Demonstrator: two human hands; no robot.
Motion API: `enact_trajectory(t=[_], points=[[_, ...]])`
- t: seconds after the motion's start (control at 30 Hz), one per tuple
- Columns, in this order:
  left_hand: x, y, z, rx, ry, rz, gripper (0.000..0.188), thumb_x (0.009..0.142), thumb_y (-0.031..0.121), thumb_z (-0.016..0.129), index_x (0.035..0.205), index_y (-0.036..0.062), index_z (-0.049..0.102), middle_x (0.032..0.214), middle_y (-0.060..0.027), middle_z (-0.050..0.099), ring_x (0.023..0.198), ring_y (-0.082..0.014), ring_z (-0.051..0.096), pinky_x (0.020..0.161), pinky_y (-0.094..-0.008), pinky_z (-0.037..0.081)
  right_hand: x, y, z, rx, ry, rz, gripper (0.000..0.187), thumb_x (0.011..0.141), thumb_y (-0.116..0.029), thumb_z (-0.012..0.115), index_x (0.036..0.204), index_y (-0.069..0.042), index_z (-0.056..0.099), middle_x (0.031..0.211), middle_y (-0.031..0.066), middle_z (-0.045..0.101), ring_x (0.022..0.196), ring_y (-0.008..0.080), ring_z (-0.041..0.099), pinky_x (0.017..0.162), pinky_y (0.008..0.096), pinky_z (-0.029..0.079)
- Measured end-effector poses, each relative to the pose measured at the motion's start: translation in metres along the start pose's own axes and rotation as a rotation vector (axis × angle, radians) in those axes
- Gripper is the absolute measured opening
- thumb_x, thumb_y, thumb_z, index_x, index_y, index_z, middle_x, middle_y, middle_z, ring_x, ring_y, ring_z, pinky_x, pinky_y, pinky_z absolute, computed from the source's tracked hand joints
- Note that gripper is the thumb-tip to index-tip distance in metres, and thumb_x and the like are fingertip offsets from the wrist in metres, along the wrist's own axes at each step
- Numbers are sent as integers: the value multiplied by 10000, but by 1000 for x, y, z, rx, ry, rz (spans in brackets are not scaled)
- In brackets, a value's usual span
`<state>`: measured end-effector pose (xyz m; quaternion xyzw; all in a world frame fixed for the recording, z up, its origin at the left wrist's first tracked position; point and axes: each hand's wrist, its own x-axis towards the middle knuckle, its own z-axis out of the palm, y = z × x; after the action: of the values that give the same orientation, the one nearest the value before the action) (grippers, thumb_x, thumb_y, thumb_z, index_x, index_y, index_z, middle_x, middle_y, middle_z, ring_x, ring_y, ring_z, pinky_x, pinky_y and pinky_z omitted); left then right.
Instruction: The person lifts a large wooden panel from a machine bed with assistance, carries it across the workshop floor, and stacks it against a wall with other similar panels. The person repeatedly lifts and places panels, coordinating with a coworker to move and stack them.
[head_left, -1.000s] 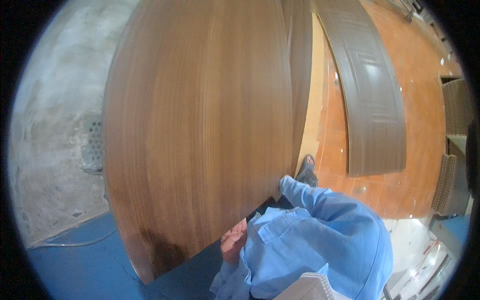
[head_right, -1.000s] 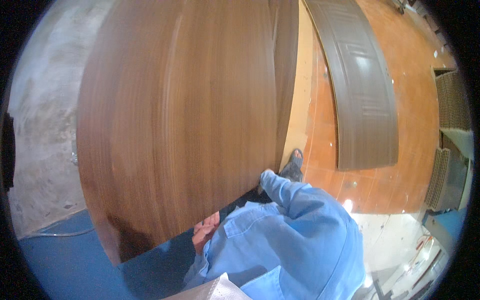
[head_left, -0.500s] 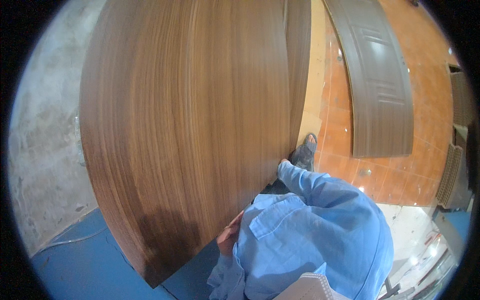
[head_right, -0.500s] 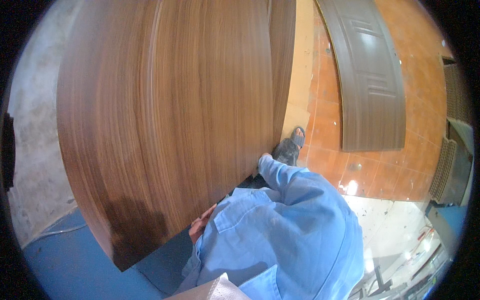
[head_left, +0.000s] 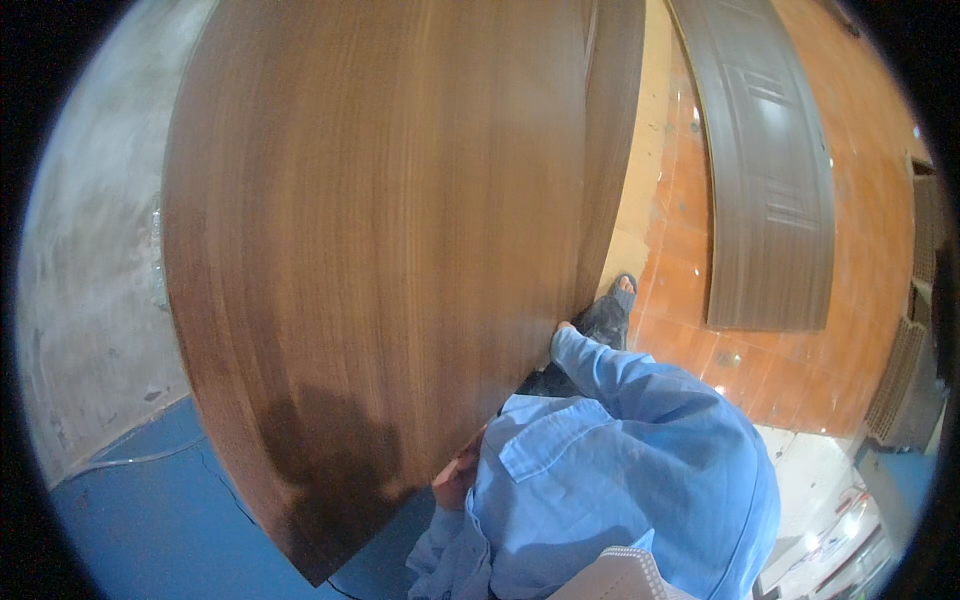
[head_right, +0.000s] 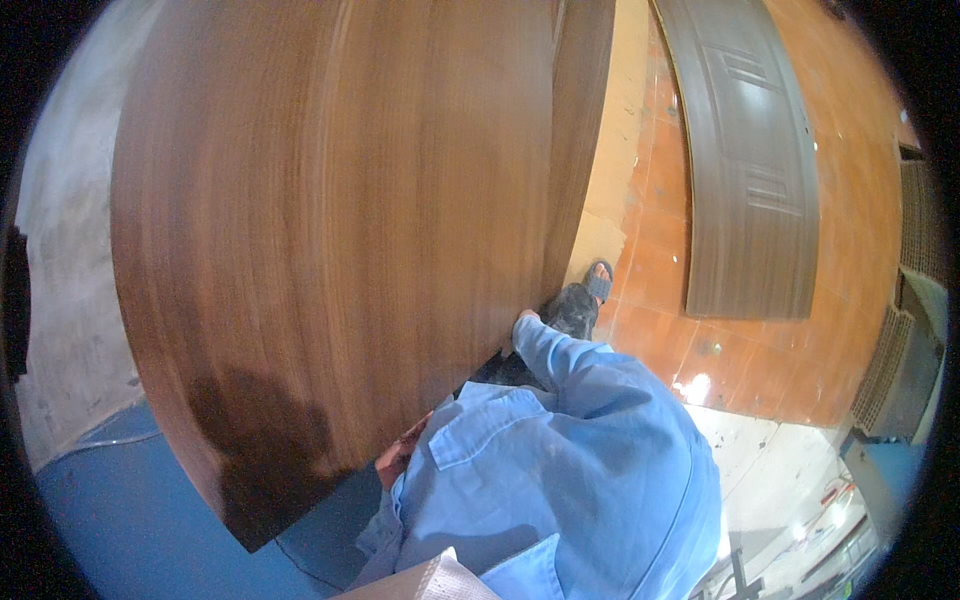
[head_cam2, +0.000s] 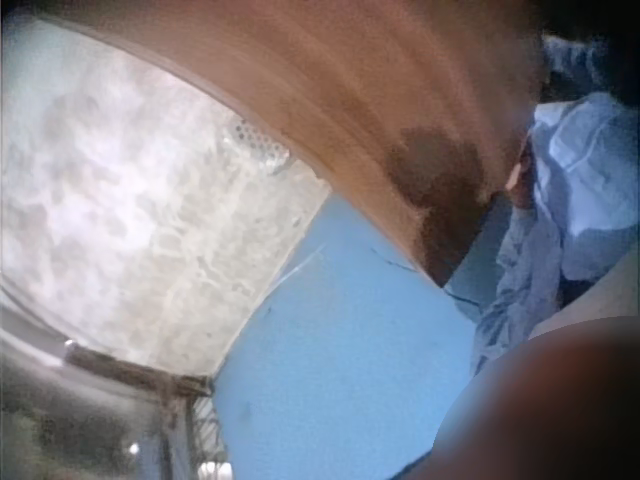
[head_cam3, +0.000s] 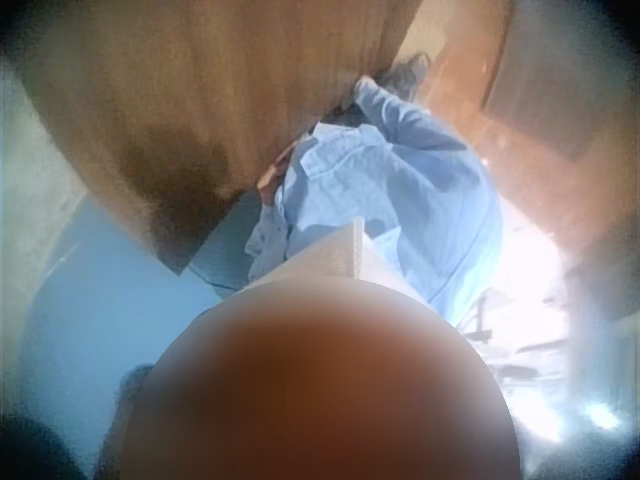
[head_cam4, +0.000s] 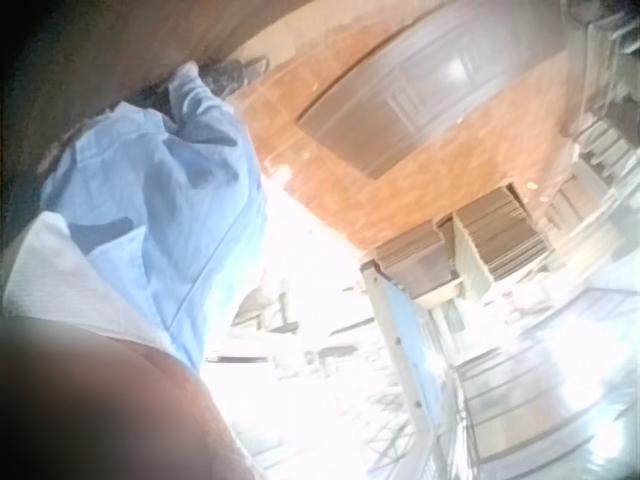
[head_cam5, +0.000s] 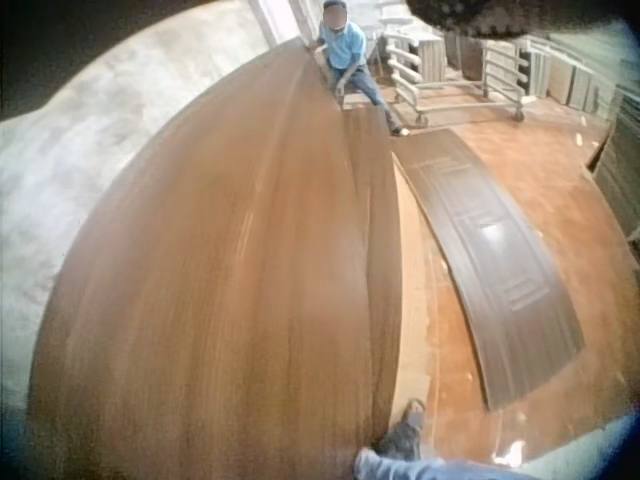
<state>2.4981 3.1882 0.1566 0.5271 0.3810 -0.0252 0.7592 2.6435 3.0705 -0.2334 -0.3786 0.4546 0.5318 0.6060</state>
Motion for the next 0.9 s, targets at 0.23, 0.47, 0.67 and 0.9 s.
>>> enact_trajectory(t=[0.23, 0.47, 0.67, 0.9], points=[[-3, -10, 5, -53, 16, 18, 356, 818, 61, 503, 1152, -19, 598, 1057, -61, 648, 898, -101, 576, 753, -243, 436, 6, 2, 4, -71, 0, 10, 664, 905, -558, 429, 1324, -43, 413, 1283, 194, 494, 1177, 402, 459, 935, 610, 365], [0, -20, 7, -153, 15, 43, 354, 815, 45, 499, 1150, -12, 599, 1051, -60, 644, 902, -104, 572, 761, -251, 439, 7, 8, 8, -174, 31, 28, 654, 908, -548, 436, 1318, -40, 419, 1271, 195, 504, 1166, 399, 471, 930, 604, 375], [8, -16, 13, -302, -47, 117, 354, 813, 31, 496, 1149, -6, 600, 1046, -59, 641, 905, -107, 568, 768, -259, 442, -28, -18, 13, -478, 251, 20, 645, 910, -539, 442, 1313, -37, 423, 1261, 195, 512, 1156, 396, 481, 926, 599, 382], [15, -7, 25, -435, -140, 210, 355, 810, 15, 492, 1148, 0, 601, 1040, -57, 638, 909, -110, 564, 776, -267, 445, -275, -129, 97, -433, -103, -1098, 538, 922, -269, 556, 1350, -15, 353, 1232, 170, 496, 1111, 269, 510, 898, 399, 447]])
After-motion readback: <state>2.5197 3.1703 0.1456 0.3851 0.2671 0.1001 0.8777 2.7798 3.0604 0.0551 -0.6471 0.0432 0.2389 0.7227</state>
